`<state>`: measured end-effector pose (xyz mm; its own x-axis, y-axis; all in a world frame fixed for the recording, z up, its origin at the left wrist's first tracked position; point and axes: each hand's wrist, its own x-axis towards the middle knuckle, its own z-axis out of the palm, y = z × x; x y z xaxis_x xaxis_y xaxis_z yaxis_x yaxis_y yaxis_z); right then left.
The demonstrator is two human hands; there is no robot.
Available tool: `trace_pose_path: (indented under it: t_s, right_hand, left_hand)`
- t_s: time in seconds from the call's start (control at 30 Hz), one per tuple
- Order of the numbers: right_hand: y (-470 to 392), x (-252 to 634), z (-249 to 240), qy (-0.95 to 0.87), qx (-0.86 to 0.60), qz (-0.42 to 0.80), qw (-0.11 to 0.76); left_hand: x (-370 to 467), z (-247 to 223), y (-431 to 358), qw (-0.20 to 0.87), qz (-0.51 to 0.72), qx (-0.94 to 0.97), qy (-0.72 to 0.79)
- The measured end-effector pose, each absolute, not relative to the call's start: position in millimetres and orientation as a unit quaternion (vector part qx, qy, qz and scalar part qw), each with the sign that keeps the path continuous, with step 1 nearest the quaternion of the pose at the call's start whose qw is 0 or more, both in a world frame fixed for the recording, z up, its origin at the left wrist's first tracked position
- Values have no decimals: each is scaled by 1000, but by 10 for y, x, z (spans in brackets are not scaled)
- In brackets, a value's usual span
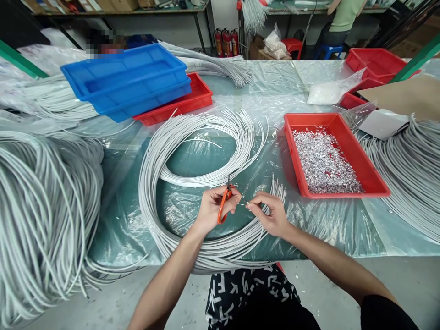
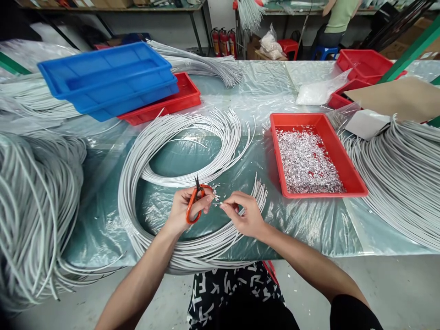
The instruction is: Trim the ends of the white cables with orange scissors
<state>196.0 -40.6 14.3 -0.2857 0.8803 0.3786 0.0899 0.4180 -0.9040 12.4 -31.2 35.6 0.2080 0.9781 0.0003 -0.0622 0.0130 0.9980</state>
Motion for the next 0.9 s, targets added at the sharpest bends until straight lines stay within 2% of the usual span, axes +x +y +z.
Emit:
trace_pose_path:
  t_s: [0.23, 0.47, 0.67, 0.9]
  right_hand:
    - [-385, 1969, 106, -672, -376, 437, 465]
    - [-378, 1981, 92, -637, -406, 442, 484]
    - [-332, 1969, 60, -613, -418, 455, 493]
    - [-622, 2165, 218, -542, -456, 470, 526]
  left_hand:
    - [121, 361, -260, 523, 460, 530, 484]
    - [106, 344, -173, 513, 469, 479, 536]
    - [58, 250, -109, 427, 478, 521, 563]
    - [6, 159, -88, 391, 469, 565, 555]
